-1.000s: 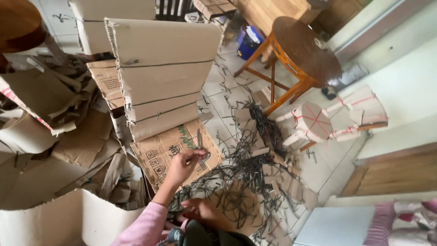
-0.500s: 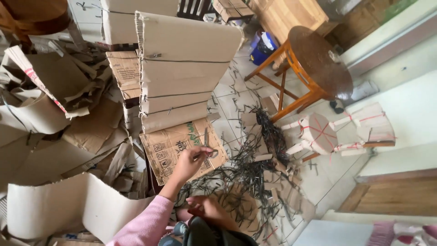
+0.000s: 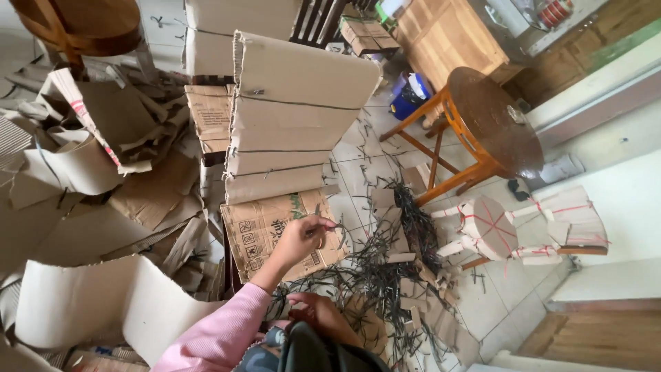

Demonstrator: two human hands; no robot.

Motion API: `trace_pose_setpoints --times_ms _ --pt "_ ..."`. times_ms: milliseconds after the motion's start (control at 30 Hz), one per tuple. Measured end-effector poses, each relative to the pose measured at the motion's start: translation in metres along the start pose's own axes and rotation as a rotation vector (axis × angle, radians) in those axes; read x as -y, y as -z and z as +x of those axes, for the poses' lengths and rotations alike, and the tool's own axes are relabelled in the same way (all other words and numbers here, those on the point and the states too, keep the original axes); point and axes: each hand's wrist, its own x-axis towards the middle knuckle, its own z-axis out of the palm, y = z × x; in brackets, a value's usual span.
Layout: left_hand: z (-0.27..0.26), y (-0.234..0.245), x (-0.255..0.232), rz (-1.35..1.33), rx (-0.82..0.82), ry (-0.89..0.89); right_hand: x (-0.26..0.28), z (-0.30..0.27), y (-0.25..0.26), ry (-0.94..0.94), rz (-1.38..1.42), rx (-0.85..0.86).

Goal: The person bundles cardboard pieces together using scissors to cut lengths of wire and then tying the wire around the stack by hand.

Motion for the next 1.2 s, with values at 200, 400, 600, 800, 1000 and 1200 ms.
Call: trace_pose_setpoints --times_ms 200,400,600,800,1000,1200 --pt "-0.01 0.022 0.01 0.076 -0.065 -0.065 -0.009 0.012 -0.002 0.11 -0.091 0.0" --pt "-0.03 0.032 0.013 0.084 -0.148 -0.139 -0.023 0.003 -0.027 0.008 -0.097 0.079" --pt "-0.042 0.032 0.01 -0.037 -0.161 -0.05 0.02 -0.003 -0.027 0.186 -0.195 -0.038" --pt "-0.035 0.032 0.008 0.025 -0.099 -0.045 0.007 -0.009 -0.048 0.373 -0.183 -0.268" --pt "-0.028 0.028 -0.004 0.112 -0.039 -0.023 -0.05 0.011 -0.07 0.239 -0.199 -0.202" --pt "-0.033 0.039 -0.029 0.296 -0.041 -0.092 -0.038 0.037 -0.064 0.106 -0.115 0.028"
